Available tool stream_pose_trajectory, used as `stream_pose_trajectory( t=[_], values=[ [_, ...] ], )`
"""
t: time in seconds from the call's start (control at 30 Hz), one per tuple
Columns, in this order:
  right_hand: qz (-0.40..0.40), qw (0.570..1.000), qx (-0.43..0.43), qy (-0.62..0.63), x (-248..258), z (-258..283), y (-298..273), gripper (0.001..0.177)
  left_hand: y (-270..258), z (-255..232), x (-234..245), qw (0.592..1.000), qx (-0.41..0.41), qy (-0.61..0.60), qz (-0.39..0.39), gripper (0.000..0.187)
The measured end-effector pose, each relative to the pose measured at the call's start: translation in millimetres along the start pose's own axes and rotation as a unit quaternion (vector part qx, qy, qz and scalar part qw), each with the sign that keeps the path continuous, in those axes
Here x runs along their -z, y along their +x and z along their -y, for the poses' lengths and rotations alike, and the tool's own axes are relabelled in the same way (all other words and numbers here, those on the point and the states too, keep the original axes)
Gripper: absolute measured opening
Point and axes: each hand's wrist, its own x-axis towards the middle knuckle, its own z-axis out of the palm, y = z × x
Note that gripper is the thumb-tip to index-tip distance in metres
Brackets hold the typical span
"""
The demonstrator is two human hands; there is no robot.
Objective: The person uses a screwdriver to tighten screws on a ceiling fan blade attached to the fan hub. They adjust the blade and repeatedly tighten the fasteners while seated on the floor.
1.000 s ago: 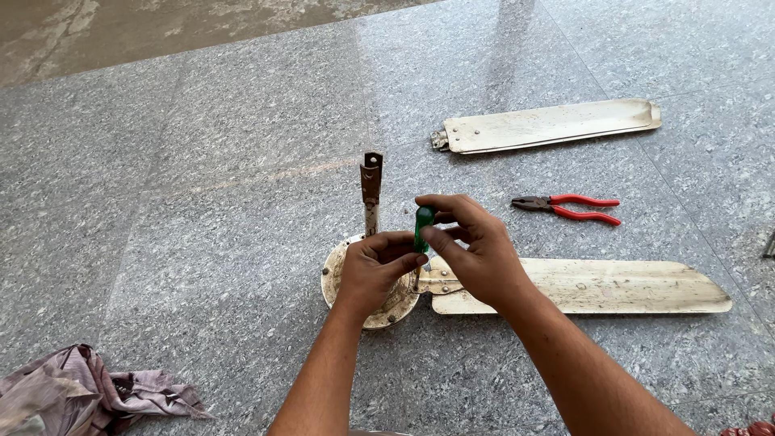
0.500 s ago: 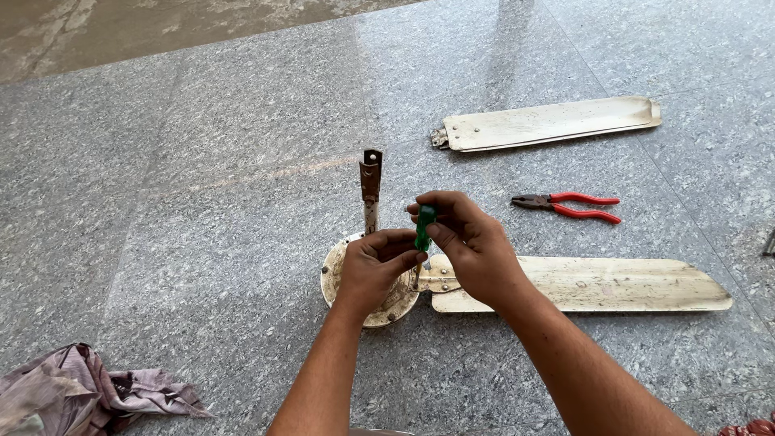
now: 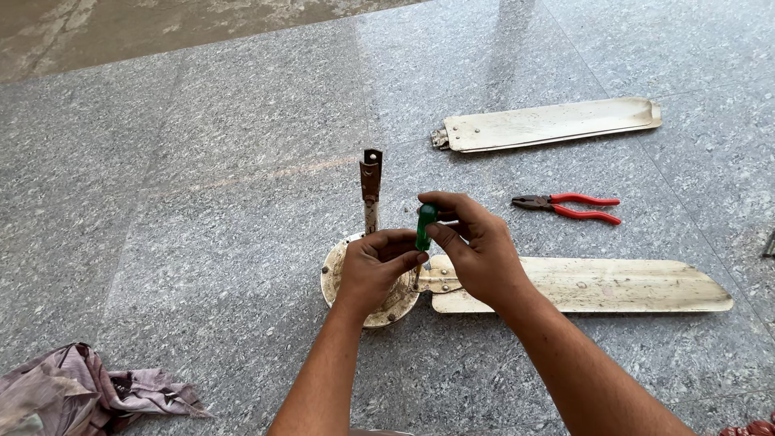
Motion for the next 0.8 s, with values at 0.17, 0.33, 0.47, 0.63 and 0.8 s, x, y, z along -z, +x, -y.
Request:
stream_pose_trajectory(
  t=[0.17,0.33,0.47,0.63,0.8],
  values=[
    [0.019,0.999,0.003,0.032,-0.6,-2.3,-2.6,0.031,-1.9,-0.3,0.0,0.999,0.017,0.043,-0.018,0.031],
    [0.015,0.998,0.057,-0.005,-1.8,1.7,-2.1,0.038,-0.9,-2.5,-0.6,1.000,0.018,0.020,-0.012,0.029],
    [0.002,0.999,0.034,-0.017,-1.0,2.0,-1.8,0.033,-1.8,-1.5,-0.1,0.999,0.013,0.032,-0.009,0.031],
    [0.001,1.000,0.015,0.024,1.0,0.2,-1.3,0.033,-0.4,-0.6,-0.8,1.000,0.014,0.024,-0.013,0.031],
    [0.020,0.997,0.017,0.067,-0.3,0.0,-1.9,0.032,-0.4,1.5,-0.3,0.999,-0.007,0.031,-0.019,0.029]
  ],
)
